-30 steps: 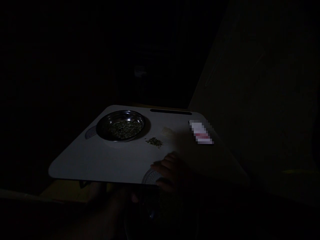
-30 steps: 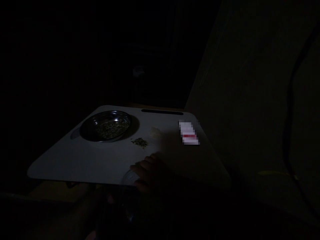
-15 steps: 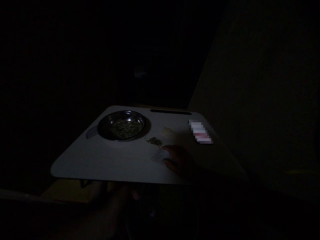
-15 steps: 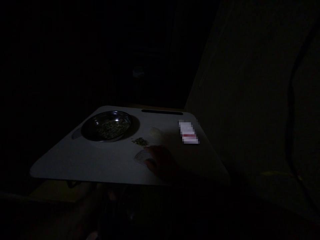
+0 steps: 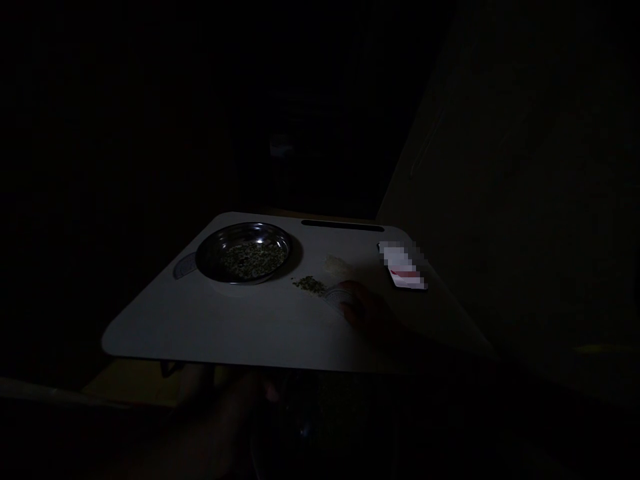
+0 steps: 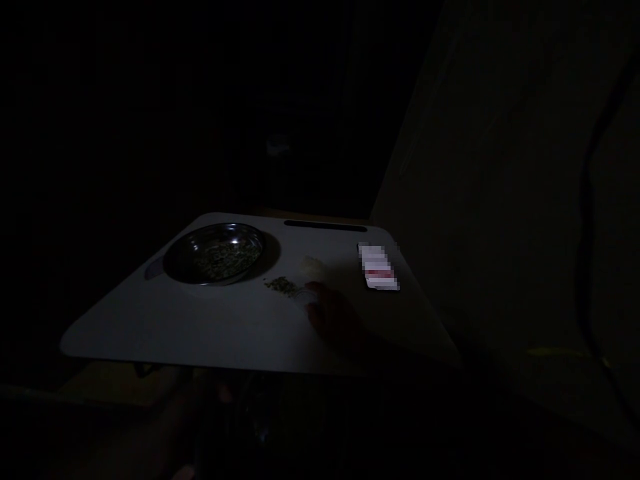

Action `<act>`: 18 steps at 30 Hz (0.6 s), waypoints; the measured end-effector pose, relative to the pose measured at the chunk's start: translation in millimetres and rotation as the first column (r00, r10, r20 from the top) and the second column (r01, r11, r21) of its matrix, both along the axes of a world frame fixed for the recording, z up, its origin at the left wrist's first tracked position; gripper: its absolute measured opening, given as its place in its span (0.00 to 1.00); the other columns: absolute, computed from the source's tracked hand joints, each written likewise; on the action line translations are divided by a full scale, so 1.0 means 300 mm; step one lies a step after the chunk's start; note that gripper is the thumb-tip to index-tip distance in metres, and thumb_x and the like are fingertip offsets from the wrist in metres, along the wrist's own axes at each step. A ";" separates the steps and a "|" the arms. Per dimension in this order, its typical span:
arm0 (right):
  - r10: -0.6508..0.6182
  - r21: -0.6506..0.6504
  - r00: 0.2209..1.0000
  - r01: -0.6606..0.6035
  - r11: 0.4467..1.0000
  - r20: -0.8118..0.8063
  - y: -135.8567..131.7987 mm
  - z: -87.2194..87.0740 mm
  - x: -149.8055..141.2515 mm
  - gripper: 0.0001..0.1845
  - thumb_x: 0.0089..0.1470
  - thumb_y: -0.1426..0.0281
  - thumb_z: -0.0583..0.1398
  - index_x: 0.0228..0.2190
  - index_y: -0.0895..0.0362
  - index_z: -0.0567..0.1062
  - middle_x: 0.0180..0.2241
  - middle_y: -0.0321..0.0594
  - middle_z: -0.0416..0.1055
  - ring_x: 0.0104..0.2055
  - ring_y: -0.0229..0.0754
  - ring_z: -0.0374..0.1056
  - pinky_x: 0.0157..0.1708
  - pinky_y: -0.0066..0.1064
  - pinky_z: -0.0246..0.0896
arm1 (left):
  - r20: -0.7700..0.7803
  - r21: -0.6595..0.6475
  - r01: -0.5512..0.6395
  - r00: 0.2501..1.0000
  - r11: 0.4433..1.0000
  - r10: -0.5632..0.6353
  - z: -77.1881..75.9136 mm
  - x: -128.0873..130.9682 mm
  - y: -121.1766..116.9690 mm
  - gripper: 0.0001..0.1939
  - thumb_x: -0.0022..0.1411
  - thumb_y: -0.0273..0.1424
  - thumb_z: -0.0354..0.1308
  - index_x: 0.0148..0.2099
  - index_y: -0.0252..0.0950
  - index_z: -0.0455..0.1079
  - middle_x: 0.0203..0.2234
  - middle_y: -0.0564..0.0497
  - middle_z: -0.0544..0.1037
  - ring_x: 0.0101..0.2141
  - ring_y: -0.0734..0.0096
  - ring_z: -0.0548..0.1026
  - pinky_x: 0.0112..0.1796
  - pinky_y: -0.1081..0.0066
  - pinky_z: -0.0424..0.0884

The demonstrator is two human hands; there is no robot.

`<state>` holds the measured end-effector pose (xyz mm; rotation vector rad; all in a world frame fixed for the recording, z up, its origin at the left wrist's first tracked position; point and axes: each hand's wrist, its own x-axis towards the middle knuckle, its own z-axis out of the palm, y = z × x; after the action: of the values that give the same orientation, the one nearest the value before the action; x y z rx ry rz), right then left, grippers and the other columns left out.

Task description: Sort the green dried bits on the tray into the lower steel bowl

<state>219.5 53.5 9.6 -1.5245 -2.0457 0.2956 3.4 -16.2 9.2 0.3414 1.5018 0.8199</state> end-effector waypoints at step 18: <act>0.011 -0.047 0.997 -0.014 0.999 -0.082 0.018 0.000 -0.003 0.21 0.45 0.68 0.51 0.44 0.58 0.59 0.21 0.35 0.63 0.21 0.34 0.59 0.20 0.25 0.53 | 0.002 0.028 -0.029 1.000 0.999 0.029 -0.006 -0.002 -0.006 0.13 0.37 0.24 0.56 0.29 0.35 0.60 0.15 0.51 0.66 0.18 0.64 0.67 0.16 0.66 0.62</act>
<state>218.7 58.7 9.5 -1.5035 -1.9982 0.4079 2.7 -18.1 7.3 0.3404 1.4978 0.8644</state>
